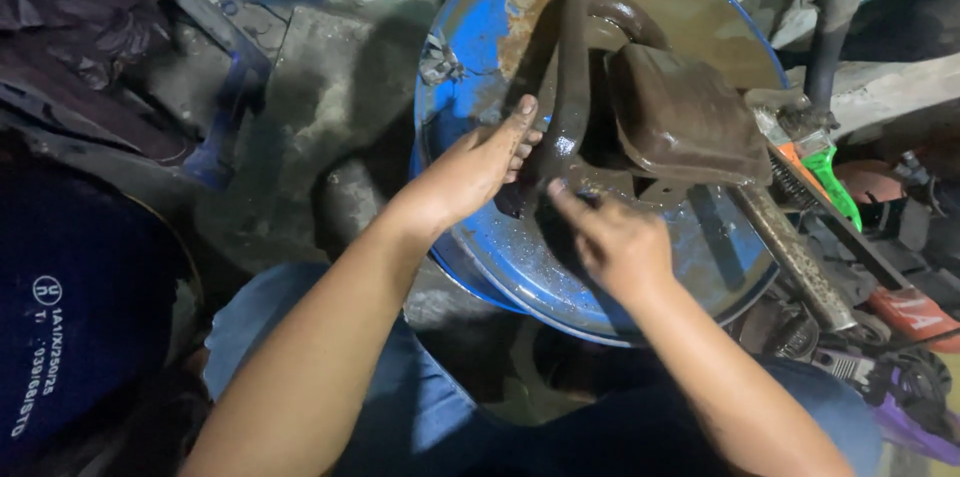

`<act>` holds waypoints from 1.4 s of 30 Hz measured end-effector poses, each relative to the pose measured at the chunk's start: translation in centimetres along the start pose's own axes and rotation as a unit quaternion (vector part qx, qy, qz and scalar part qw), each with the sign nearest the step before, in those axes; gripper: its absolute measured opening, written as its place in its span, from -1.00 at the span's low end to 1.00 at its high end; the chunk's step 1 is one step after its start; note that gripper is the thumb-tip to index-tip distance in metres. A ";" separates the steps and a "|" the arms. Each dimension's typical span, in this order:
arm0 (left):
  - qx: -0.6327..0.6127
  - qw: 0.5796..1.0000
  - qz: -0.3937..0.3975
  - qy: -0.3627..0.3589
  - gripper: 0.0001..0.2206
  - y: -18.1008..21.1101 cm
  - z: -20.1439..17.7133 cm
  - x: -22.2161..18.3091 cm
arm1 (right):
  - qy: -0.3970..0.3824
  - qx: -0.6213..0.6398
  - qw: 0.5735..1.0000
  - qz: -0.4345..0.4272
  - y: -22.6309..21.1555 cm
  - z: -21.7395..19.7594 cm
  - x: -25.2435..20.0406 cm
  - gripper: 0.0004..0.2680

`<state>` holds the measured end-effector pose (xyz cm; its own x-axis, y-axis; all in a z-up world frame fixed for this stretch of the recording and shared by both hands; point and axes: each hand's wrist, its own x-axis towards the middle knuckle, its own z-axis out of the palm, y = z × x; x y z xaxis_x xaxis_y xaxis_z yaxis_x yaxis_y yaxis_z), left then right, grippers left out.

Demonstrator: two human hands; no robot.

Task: Cleaning and brushing rust off a motorcycle muffler part using a wire brush and hands.

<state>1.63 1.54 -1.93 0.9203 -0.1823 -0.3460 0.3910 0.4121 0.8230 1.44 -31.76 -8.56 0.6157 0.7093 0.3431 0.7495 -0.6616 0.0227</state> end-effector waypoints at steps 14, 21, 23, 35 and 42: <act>0.060 0.994 -0.011 0.088 -0.23 -2.5 0.1 1.8 | 0.003 0.082 0.996 0.019 -0.5 -2.3 1.0 -0.48; -0.010 1.000 -0.015 0.022 -0.41 1.5 1.1 -2.3 | -0.004 0.017 1.000 0.014 1.5 -2.1 1.0 -0.48; -0.009 1.000 -0.016 0.014 -0.40 1.6 1.0 -2.0 | 0.018 0.036 0.999 0.025 1.5 -1.7 1.8 -0.48; 0.115 0.990 -0.012 0.077 -0.03 -0.8 1.1 -0.6 | 0.018 0.027 0.999 0.040 0.7 -2.9 2.9 -0.50; 0.100 0.992 -0.007 0.072 -0.02 0.7 1.7 -2.2 | -0.055 0.018 0.998 0.024 -4.8 -4.2 1.8 -0.49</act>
<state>-0.17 0.66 0.16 0.9121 -0.0506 -0.4069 0.4075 0.2218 0.8859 -2.05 -28.34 -4.08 0.6725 0.7006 0.2384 0.7254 -0.6879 -0.0249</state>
